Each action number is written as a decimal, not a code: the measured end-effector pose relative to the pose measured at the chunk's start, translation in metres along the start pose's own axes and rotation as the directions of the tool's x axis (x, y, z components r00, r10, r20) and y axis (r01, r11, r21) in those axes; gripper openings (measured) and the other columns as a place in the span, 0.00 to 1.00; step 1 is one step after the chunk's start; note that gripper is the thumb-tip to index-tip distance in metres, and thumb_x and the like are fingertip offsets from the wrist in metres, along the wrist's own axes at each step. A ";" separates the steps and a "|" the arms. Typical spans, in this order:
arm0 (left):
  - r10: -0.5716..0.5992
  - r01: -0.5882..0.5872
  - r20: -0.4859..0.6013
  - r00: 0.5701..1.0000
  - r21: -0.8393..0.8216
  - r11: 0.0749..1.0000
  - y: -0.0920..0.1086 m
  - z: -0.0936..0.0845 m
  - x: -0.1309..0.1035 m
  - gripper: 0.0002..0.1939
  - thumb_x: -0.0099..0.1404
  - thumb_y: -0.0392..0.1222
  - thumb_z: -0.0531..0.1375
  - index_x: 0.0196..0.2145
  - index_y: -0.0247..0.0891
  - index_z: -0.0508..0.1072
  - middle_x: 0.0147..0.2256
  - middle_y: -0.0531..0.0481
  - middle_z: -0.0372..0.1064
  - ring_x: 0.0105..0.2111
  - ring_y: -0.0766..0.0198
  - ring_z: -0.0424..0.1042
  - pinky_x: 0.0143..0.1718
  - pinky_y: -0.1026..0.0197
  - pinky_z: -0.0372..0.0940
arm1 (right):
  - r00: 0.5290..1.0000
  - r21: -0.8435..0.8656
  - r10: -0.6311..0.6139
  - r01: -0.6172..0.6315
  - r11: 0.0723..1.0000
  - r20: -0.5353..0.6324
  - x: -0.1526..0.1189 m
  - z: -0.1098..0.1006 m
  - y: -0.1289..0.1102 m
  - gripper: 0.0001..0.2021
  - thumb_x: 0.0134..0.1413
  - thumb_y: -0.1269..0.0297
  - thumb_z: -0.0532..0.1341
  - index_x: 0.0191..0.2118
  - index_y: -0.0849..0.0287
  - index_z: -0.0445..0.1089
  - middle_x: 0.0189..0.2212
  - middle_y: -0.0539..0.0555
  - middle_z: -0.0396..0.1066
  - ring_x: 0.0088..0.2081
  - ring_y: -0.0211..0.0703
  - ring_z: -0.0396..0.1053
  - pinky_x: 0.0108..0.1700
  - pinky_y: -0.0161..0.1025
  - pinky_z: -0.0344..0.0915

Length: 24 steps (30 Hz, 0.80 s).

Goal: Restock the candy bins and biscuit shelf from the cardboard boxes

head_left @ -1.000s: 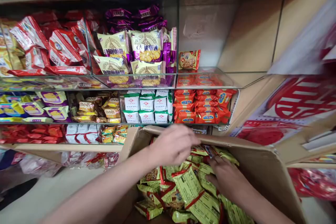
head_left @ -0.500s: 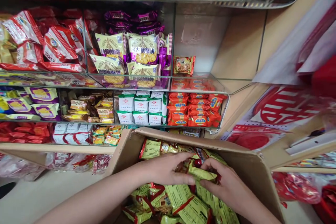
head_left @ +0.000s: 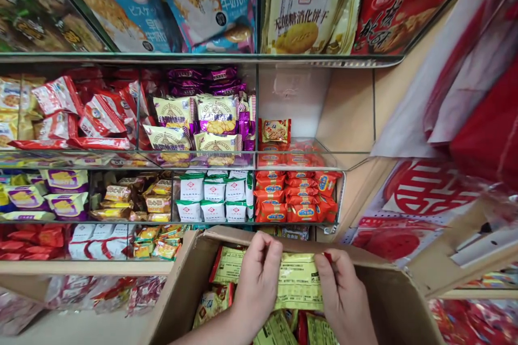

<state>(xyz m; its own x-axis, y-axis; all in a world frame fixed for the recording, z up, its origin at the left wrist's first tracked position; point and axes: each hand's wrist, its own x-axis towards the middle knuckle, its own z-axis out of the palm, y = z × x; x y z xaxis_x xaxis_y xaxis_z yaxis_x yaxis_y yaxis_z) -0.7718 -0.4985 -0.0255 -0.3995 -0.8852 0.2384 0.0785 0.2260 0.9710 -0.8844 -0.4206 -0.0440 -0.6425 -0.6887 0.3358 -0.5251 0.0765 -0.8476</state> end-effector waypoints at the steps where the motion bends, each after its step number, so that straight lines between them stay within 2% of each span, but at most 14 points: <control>1: -0.008 0.008 -0.021 1.000 -0.013 1.000 -0.002 0.000 0.001 0.14 0.62 0.50 0.49 0.26 0.37 0.58 0.23 0.56 0.52 0.24 0.69 0.52 0.26 0.68 0.53 | 1.000 -0.004 -0.012 0.012 1.000 -0.012 -0.001 0.001 0.000 0.13 0.53 0.52 0.48 0.29 0.56 0.59 0.19 0.46 0.65 0.20 0.36 0.63 0.23 0.31 0.60; 7: 0.025 -0.029 -0.110 0.994 -0.028 0.999 -0.003 -0.006 0.002 0.17 0.60 0.51 0.52 0.23 0.37 0.55 0.21 0.58 0.47 0.22 0.71 0.47 0.23 0.69 0.50 | 0.982 -0.078 -0.139 0.129 0.989 -0.128 -0.005 -0.004 -0.008 0.12 0.55 0.56 0.48 0.27 0.55 0.59 0.16 0.45 0.64 0.18 0.35 0.62 0.20 0.29 0.59; 10: 0.000 -0.009 -0.108 0.994 -0.082 0.997 0.004 -0.006 0.001 0.18 0.60 0.53 0.52 0.22 0.37 0.55 0.20 0.58 0.47 0.21 0.71 0.46 0.22 0.69 0.50 | 0.959 -0.112 -0.199 0.179 0.977 -0.202 -0.006 -0.007 -0.012 0.11 0.56 0.58 0.49 0.26 0.56 0.59 0.16 0.45 0.63 0.18 0.34 0.62 0.21 0.28 0.60; 14: -0.022 0.014 -0.073 0.997 -0.112 0.994 0.016 -0.007 0.000 0.21 0.57 0.57 0.53 0.21 0.37 0.55 0.19 0.58 0.47 0.20 0.72 0.46 0.20 0.70 0.50 | 0.921 -0.101 -0.322 0.307 0.946 -0.220 -0.009 -0.007 -0.008 0.10 0.56 0.61 0.49 0.27 0.57 0.60 0.16 0.46 0.64 0.18 0.33 0.63 0.20 0.27 0.61; 15: -0.017 0.012 -0.058 0.998 -0.095 0.995 0.018 -0.009 0.001 0.22 0.56 0.58 0.54 0.21 0.36 0.56 0.19 0.58 0.47 0.20 0.72 0.46 0.20 0.70 0.50 | 0.894 -0.129 -0.369 0.346 0.929 -0.254 -0.009 -0.009 -0.006 0.09 0.56 0.61 0.49 0.28 0.57 0.61 0.17 0.47 0.65 0.18 0.34 0.64 0.21 0.27 0.62; 17: -0.043 0.044 0.009 0.999 -0.050 0.998 0.023 -0.017 0.001 0.23 0.56 0.60 0.51 0.20 0.36 0.58 0.19 0.57 0.48 0.20 0.72 0.49 0.20 0.70 0.51 | 0.800 -0.223 -0.499 0.447 0.866 -0.334 -0.009 -0.014 -0.003 0.09 0.56 0.61 0.51 0.31 0.58 0.63 0.20 0.49 0.67 0.21 0.35 0.66 0.24 0.30 0.63; 18: -0.082 0.083 0.059 0.995 -0.021 0.996 0.026 -0.021 0.001 0.25 0.57 0.62 0.49 0.21 0.35 0.60 0.19 0.56 0.50 0.20 0.71 0.51 0.20 0.70 0.52 | 0.744 -0.275 -0.584 0.517 0.811 -0.323 -0.008 -0.018 -0.003 0.09 0.56 0.61 0.51 0.31 0.58 0.64 0.20 0.50 0.67 0.22 0.36 0.66 0.25 0.31 0.64; 20: -0.200 0.194 0.175 0.964 0.047 0.980 0.032 -0.030 0.000 0.29 0.59 0.64 0.41 0.27 0.35 0.65 0.23 0.52 0.57 0.22 0.70 0.56 0.19 0.70 0.54 | 0.616 -0.341 -0.760 0.683 0.646 -0.205 -0.006 -0.029 -0.007 0.10 0.56 0.61 0.51 0.29 0.58 0.64 0.19 0.50 0.68 0.22 0.36 0.67 0.25 0.32 0.65; 21: -0.276 0.262 0.248 0.929 0.086 0.961 0.035 -0.034 0.000 0.31 0.59 0.64 0.39 0.31 0.35 0.67 0.26 0.50 0.60 0.22 0.69 0.59 0.19 0.69 0.55 | 0.552 -0.342 -0.824 0.755 0.559 -0.130 -0.004 -0.034 -0.010 0.10 0.56 0.61 0.51 0.28 0.58 0.64 0.18 0.50 0.68 0.22 0.37 0.68 0.24 0.32 0.66; 22: -0.354 0.332 0.327 0.876 0.124 0.935 0.038 -0.037 -0.001 0.32 0.59 0.65 0.38 0.34 0.36 0.67 0.30 0.48 0.62 0.23 0.68 0.61 0.19 0.69 0.56 | 0.496 -0.332 -0.866 0.807 0.489 -0.070 -0.003 -0.038 -0.013 0.10 0.55 0.62 0.52 0.27 0.57 0.64 0.17 0.49 0.68 0.21 0.37 0.68 0.23 0.33 0.66; 23: -0.422 0.394 0.399 0.814 0.156 0.906 0.041 -0.039 -0.003 0.31 0.59 0.64 0.40 0.36 0.36 0.67 0.33 0.47 0.63 0.24 0.68 0.62 0.19 0.69 0.57 | 0.451 -0.321 -0.892 0.840 0.438 -0.037 -0.002 -0.041 -0.017 0.09 0.54 0.63 0.53 0.26 0.56 0.65 0.16 0.49 0.68 0.21 0.37 0.68 0.23 0.33 0.67; 24: -0.468 0.440 0.460 0.755 0.174 0.881 0.043 -0.040 -0.004 0.28 0.59 0.63 0.43 0.37 0.37 0.67 0.34 0.48 0.63 0.24 0.69 0.63 0.19 0.69 0.57 | 0.433 -0.316 -0.901 0.851 0.419 -0.029 -0.002 -0.044 -0.019 0.07 0.53 0.64 0.55 0.26 0.55 0.66 0.16 0.48 0.69 0.21 0.38 0.69 0.23 0.34 0.68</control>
<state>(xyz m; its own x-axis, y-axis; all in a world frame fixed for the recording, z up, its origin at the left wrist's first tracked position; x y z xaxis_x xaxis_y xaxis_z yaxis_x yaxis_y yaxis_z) -0.7306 -0.5013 0.0162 -0.7583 -0.5867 -0.2842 -0.2660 -0.1196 0.9565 -0.8973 -0.3893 -0.0102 0.1789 -0.3463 0.9209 -0.9434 -0.3262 0.0606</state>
